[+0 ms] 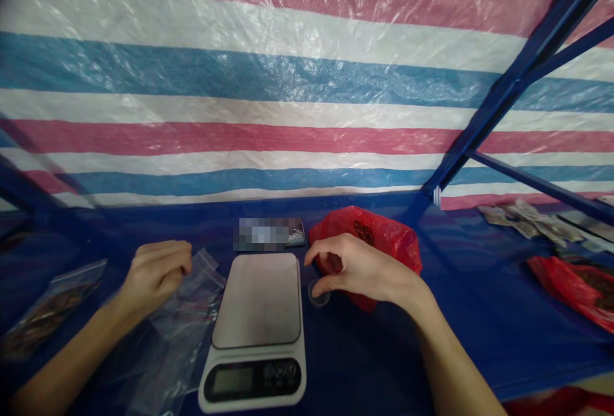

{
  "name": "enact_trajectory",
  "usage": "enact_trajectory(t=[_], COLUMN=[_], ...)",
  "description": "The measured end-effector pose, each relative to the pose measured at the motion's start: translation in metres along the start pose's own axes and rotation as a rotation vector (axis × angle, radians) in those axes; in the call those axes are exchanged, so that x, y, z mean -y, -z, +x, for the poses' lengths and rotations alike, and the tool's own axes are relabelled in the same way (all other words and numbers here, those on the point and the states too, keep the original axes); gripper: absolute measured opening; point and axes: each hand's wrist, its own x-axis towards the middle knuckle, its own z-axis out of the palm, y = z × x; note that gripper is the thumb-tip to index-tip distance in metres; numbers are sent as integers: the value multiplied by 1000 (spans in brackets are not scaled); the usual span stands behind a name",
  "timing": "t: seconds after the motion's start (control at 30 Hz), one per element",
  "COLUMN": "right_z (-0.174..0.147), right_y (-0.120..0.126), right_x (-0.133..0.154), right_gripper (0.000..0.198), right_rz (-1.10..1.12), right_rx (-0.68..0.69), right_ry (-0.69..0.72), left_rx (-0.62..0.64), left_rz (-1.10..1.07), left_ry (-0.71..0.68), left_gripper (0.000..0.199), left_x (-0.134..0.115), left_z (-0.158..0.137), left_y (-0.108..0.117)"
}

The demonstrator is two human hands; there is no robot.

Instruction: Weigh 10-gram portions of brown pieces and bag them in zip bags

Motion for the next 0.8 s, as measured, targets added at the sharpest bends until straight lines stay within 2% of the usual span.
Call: enact_trajectory(t=[0.13, 0.33, 0.63, 0.8], right_z=[4, 12, 24, 26], right_y=[-4, -8, -17, -20], right_x=[-4, -15, -24, -26], right_gripper=[32, 17, 26, 28], right_rz=[-45, -99, 16, 2], right_rx=[37, -13, -18, 9], right_ry=[-24, 51, 168, 171], left_rx=[8, 17, 27, 27], left_rz=[-38, -28, 4, 45], left_ry=[24, 22, 5, -37], left_gripper=[34, 31, 30, 31], left_x=[0, 3, 5, 6], left_z=[0, -2, -3, -3], left_y=[-2, -3, -3, -3])
